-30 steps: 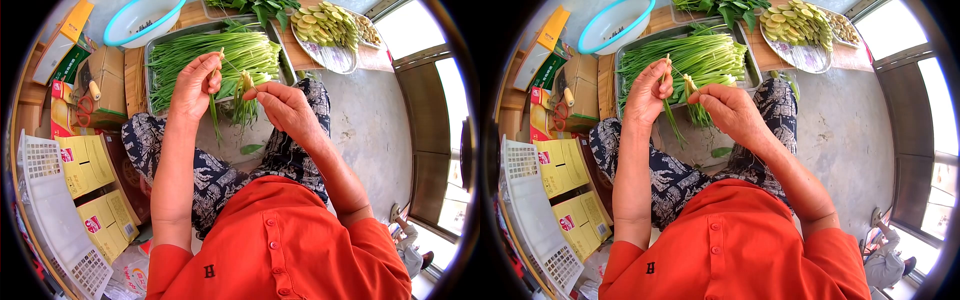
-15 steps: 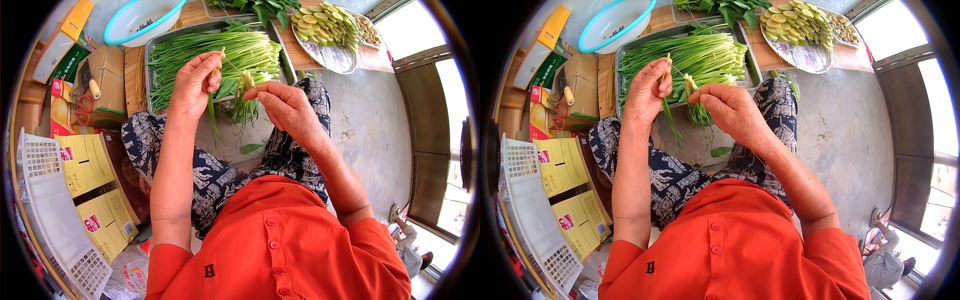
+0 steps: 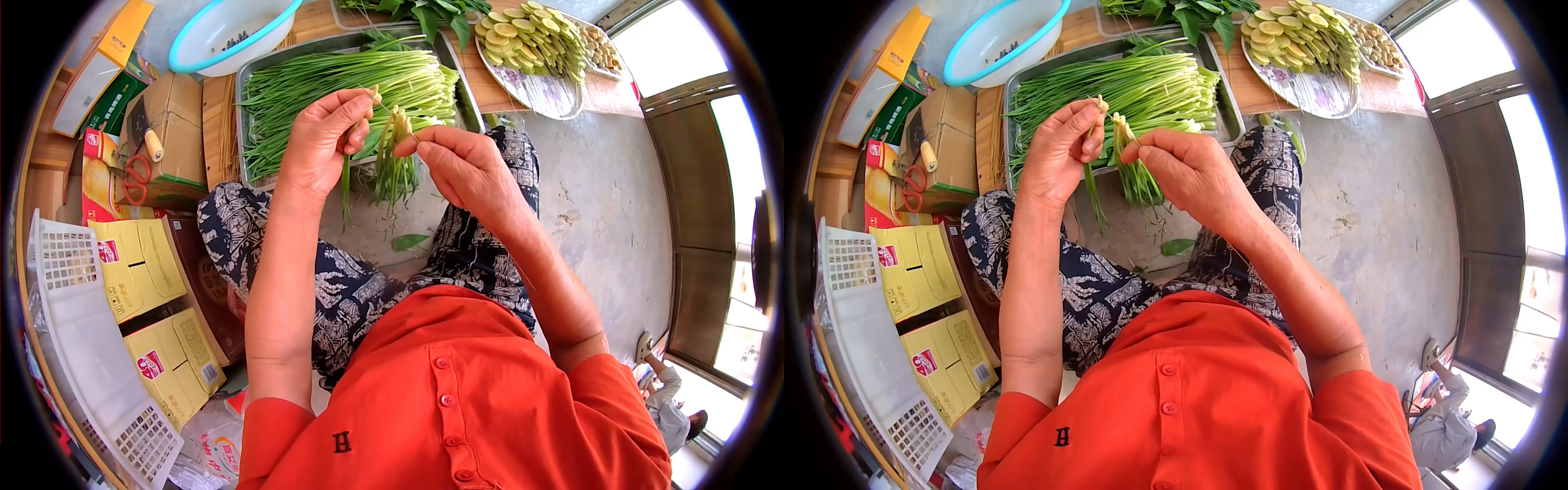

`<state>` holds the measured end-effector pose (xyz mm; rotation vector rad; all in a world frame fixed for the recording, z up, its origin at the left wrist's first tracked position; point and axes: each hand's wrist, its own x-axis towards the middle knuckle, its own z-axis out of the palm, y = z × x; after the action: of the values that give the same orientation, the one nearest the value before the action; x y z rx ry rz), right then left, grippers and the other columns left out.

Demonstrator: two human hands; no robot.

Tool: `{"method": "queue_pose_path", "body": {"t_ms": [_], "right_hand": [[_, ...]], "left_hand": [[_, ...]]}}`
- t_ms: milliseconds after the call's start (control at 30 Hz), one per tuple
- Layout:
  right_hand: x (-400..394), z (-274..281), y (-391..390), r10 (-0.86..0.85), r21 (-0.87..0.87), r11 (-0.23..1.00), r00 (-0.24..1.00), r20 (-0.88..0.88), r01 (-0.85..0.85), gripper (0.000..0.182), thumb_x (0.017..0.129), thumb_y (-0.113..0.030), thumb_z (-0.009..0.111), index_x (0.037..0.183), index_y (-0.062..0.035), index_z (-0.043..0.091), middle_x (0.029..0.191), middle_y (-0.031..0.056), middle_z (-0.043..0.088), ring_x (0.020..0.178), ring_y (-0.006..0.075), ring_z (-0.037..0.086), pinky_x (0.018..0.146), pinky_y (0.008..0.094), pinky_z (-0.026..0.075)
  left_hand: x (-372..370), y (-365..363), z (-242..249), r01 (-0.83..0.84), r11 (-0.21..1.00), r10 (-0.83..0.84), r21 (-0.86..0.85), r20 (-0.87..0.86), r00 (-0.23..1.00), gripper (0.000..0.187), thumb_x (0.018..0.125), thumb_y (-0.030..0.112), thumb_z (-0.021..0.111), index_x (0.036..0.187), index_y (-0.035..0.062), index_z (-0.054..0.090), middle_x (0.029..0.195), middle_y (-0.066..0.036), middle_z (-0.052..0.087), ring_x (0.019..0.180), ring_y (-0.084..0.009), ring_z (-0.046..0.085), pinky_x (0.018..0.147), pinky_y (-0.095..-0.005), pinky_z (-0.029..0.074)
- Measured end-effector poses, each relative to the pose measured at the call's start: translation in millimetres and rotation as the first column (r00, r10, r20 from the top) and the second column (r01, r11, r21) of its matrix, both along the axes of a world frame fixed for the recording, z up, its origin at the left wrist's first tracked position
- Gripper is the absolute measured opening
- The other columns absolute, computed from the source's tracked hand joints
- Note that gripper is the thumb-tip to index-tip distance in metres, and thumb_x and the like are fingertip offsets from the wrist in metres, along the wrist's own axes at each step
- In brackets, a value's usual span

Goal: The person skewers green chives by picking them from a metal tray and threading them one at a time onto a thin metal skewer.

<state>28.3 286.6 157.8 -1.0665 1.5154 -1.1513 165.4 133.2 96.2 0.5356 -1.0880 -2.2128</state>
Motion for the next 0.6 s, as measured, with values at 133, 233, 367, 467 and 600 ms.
{"method": "queue_pose_path", "body": {"t_ms": [133, 233, 367, 467, 600], "right_hand": [[-1, -7, -9, -0.023, -0.022, 0.999, 0.999, 0.045, 0.024, 0.023, 0.096, -0.015, 0.047, 0.098, -0.0016, 0.066, 0.054, -0.0068, 0.042, 0.047, 0.0015, 0.036, 0.043, 0.0194, 0.028], [-2, -8, -11, -0.011, -0.029, 0.999, 0.993, 0.115, 0.014, 0.023, 0.096, -0.015, 0.046, 0.097, -0.0024, 0.066, 0.052, -0.0065, 0.041, 0.044, 0.0023, 0.035, 0.042, 0.0198, 0.027], [-4, -12, -5, -0.017, -0.01, 1.0, 0.99, 0.142, 0.019, 0.026, 0.099, -0.018, 0.043, 0.101, -0.0016, 0.064, 0.049, -0.0087, 0.034, 0.042, 0.0012, 0.027, 0.041, 0.019, 0.021], [-12, -13, 5, -0.018, -0.019, 1.0, 0.977, 0.211, 0.023, 0.025, 0.099, -0.017, 0.044, 0.101, -0.0012, 0.064, 0.048, -0.0086, 0.033, 0.041, 0.0015, 0.027, 0.04, 0.0192, 0.021], [-30, -16, 26, -0.049, 0.028, 0.999, 0.976, 0.211, 0.044, 0.025, 0.099, -0.016, 0.043, 0.1, -0.0004, 0.062, 0.048, -0.0083, 0.034, 0.04, 0.0016, 0.026, 0.04, 0.0188, 0.02]], "left_hand": [[-2, 3, -3, 0.018, 0.993, -0.004, -0.12, 0.116, 0.993, 0.019, 0.087, 0.015, 0.066, 0.101, 0.001, 0.066, 0.084, -0.002, 0.064, 0.069, -0.0081, 0.056, 0.058, -0.0201, 0.041], [-7, 5, -8, -0.042, 0.972, 0.056, -0.232, 0.054, 0.997, 0.019, 0.088, 0.013, 0.065, 0.102, 0.0011, 0.066, 0.096, -0.006, 0.067, 0.085, -0.0105, 0.06, 0.075, -0.022, 0.046], [-10, 5, -11, 0.016, 0.955, -0.013, -0.296, 0.009, 1.0, 0.019, 0.088, 0.013, 0.065, 0.103, 0.0011, 0.066, 0.101, -0.007, 0.067, 0.095, -0.0127, 0.059, 0.087, -0.0254, 0.045], [-12, 7, -13, 0.079, 0.95, -0.075, -0.303, 0.026, 0.997, 0.019, 0.089, 0.016, 0.064, 0.101, 0.0009, 0.067, 0.098, -0.007, 0.067, 0.096, -0.0135, 0.06, 0.088, -0.027, 0.046], [-12, -1, -25, 0.038, 0.919, 0.024, -0.392, 0.152, 0.988, 0.019, 0.09, 0.018, 0.063, 0.098, 0.001, 0.068, 0.092, -0.004, 0.068, 0.086, -0.0123, 0.063, 0.078, -0.025, 0.048]]}}
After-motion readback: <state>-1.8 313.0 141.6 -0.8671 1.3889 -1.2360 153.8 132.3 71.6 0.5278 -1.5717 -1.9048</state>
